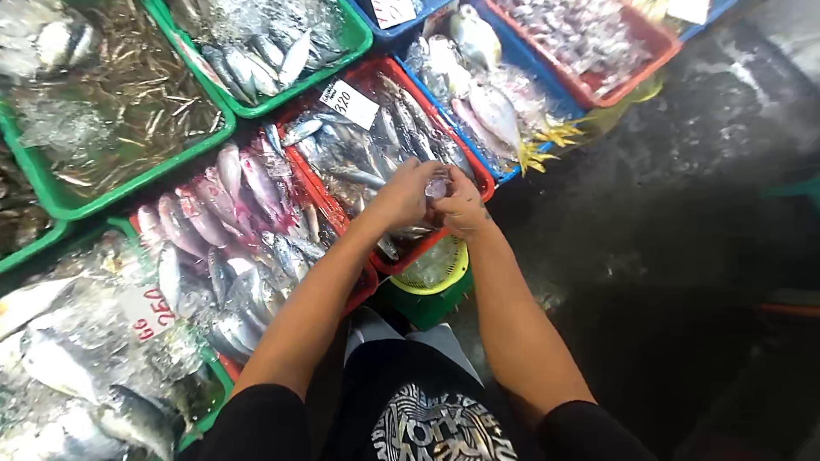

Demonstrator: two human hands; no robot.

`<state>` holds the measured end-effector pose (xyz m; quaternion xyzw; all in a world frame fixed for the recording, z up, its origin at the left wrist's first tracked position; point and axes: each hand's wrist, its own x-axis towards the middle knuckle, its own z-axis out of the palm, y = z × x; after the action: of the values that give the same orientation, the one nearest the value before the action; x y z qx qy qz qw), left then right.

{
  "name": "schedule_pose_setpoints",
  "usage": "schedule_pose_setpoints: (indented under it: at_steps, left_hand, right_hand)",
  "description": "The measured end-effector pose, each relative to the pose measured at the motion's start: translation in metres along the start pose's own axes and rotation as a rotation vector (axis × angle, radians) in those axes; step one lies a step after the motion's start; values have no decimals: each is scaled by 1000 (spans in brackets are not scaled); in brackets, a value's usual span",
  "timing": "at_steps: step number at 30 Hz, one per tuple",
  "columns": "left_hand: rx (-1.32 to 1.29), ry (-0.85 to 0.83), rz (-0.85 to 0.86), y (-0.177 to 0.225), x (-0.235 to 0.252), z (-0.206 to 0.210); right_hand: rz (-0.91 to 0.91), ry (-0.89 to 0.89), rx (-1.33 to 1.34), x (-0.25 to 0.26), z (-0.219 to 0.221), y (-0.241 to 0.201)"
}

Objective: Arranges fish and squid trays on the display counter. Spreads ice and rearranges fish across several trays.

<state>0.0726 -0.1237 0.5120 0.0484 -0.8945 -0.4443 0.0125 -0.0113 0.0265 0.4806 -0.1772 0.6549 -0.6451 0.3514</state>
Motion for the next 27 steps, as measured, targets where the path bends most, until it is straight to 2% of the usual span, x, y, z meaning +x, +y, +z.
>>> schedule_pose_setpoints:
  at_steps: [4, 7, 9, 11, 13, 16, 18, 21, 23, 25, 27]
  left_hand:
    - [-149, 117, -27, 51, -14, 59]
    - [-180, 43, -50, 53, -19, 109]
    - [-164, -23, -40, 47, -27, 122]
    - [-106, 56, -21, 39, -38, 117]
    - [-14, 241, -62, 29, -44, 96]
    - [169, 432, -363, 7, -41, 46]
    - [267, 410, -623, -7, -38, 16]
    - [353, 244, -867, -6, -47, 14]
    - [327, 239, -897, 6, -55, 38]
    - [267, 396, -786, 17, -65, 67]
    - [230, 595, -669, 27, -77, 94]
  right_hand:
    - [-13, -31, 14, -50, -52, -5]
    - [93, -33, -21, -77, -97, 20]
    - [186, -54, 52, -86, -122, 53]
    - [279, -64, 260, -90, -138, 97]
    - [388, 32, 398, -88, -145, 138]
    - [536, 252, 361, -66, -138, 182]
    - [654, 312, 234, -49, -134, 195]
    - [762, 242, -89, -36, -136, 183]
    - [654, 199, -259, -33, -138, 160]
    - [486, 221, -239, -39, -134, 132]
    - [400, 255, -21, -46, -124, 103]
